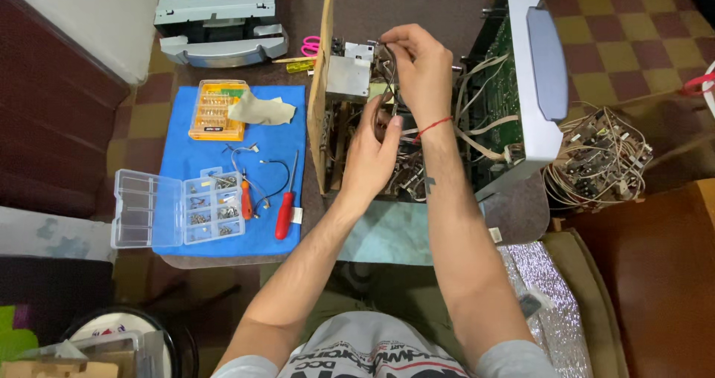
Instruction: The person works on the internal components of an open electronic device, repeatedly connecting and disconnecting small ribbon cables and wires to circuit boards. They use their hands to manipulate the connectors and occasionally reach for tools or parts from a nearby kit.
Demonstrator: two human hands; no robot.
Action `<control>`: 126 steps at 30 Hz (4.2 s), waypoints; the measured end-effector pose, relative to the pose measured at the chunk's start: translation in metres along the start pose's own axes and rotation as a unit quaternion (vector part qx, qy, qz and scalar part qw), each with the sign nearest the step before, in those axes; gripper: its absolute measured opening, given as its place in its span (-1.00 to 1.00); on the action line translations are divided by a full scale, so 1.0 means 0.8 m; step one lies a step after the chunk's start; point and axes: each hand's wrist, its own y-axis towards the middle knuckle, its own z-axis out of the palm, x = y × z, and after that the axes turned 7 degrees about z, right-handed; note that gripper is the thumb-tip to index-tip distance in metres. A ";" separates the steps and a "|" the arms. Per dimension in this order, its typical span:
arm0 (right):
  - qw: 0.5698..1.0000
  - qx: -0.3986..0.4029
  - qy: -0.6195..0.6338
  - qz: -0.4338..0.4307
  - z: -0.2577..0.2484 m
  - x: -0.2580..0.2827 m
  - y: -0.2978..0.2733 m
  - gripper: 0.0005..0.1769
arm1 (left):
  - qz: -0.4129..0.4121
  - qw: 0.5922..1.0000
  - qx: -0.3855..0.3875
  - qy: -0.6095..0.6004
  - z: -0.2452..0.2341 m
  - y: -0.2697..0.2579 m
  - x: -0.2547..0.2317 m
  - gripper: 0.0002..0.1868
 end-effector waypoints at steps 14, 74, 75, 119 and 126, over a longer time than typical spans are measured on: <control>0.982 0.017 0.104 0.157 -0.008 0.007 0.009 -0.84 | 0.059 0.985 0.049 0.156 0.014 0.017 0.003 -0.66; 0.986 0.090 -0.143 0.002 0.015 -0.019 0.043 -0.69 | -0.326 0.900 -0.116 -0.265 0.029 0.091 0.024 -0.51; 0.984 0.091 -0.152 0.008 0.015 -0.018 0.043 -0.69 | -0.351 0.898 -0.112 -0.241 0.029 0.091 0.026 -0.51; 0.960 0.135 -0.243 0.033 0.016 -0.007 0.052 -0.53 | -0.345 0.906 -0.050 -0.238 0.023 0.085 0.015 -0.38; 0.979 0.041 -0.198 -0.039 0.008 -0.003 0.044 -0.69 | -0.301 0.910 -0.044 -0.281 0.020 0.079 0.013 -0.21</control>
